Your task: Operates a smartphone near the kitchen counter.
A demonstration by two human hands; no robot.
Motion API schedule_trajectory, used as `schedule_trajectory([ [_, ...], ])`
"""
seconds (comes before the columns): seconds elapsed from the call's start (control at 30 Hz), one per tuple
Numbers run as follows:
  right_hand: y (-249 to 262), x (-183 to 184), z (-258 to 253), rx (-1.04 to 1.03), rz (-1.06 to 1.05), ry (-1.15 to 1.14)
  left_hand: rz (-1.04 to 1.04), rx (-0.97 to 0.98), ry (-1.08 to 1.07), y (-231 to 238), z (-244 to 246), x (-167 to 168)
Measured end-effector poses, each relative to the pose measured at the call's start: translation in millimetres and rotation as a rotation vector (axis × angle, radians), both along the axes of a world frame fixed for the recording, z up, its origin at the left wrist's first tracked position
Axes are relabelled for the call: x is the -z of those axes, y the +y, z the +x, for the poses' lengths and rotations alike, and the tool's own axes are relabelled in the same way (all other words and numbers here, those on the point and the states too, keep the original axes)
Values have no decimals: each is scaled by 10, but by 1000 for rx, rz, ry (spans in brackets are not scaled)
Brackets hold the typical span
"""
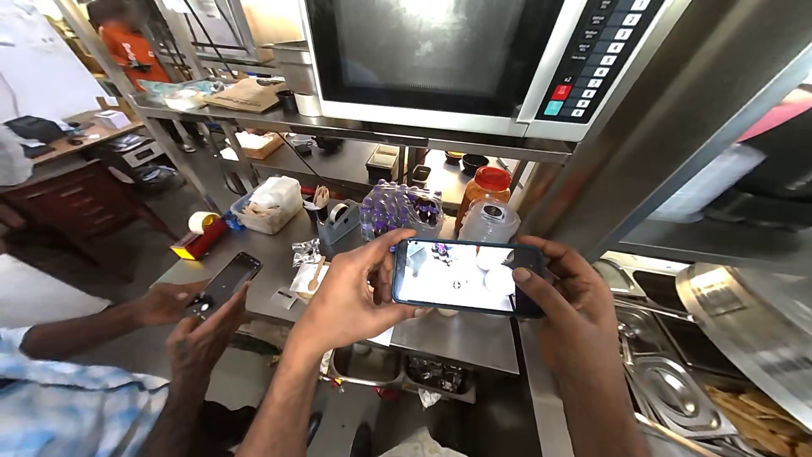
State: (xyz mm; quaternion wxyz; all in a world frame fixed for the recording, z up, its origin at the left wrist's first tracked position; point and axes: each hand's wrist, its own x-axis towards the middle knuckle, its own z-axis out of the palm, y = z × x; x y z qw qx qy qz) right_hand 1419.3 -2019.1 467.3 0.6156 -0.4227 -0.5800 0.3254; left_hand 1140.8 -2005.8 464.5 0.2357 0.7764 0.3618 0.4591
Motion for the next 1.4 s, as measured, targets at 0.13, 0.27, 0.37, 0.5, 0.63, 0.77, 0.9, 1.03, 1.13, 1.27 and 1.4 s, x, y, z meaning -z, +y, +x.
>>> schedule_trajectory([
  [0.13, -10, 7, -5, -5, -11, 15, 5, -2, 6, -5, -2, 14],
  [0.27, -14, 10, -6, 5, -21, 7, -16, -7, -2, -19, 2, 17],
  [0.37, -10, 64, 60, -81, -95, 38, -38, 32, 19, -14, -29, 22],
  [0.5, -48, 479, 286, -540, -559, 88, -219, 272, 225, 52, -193, 124],
  [0.63, -336, 1203, 193, -968, -884, 296, -543, 561, 358, 164, -147, 621],
  [0.77, -600, 1709, 155, -856, -971, 520, -772, 666, 184, 126, -41, 1231],
  [0.9, -640, 1810, 125, -532, -912, 603, -953, 401, -183, -94, 152, 1744],
  [1.03, -567, 1740, 29, -241, -824, 434, -1230, 416, -696, -465, 625, 1975],
  [1.13, -505, 1792, 23, -273, -804, 298, -1307, 542, -924, -601, 855, 1995],
  [1.27, -517, 1764, -2, -386, -728, 287, -1311, 538, -939, -592, 830, 1895],
  [1.4, -515, 1768, -9, -369, -710, 214, -1309, 518, -965, -615, 846, 1837],
])
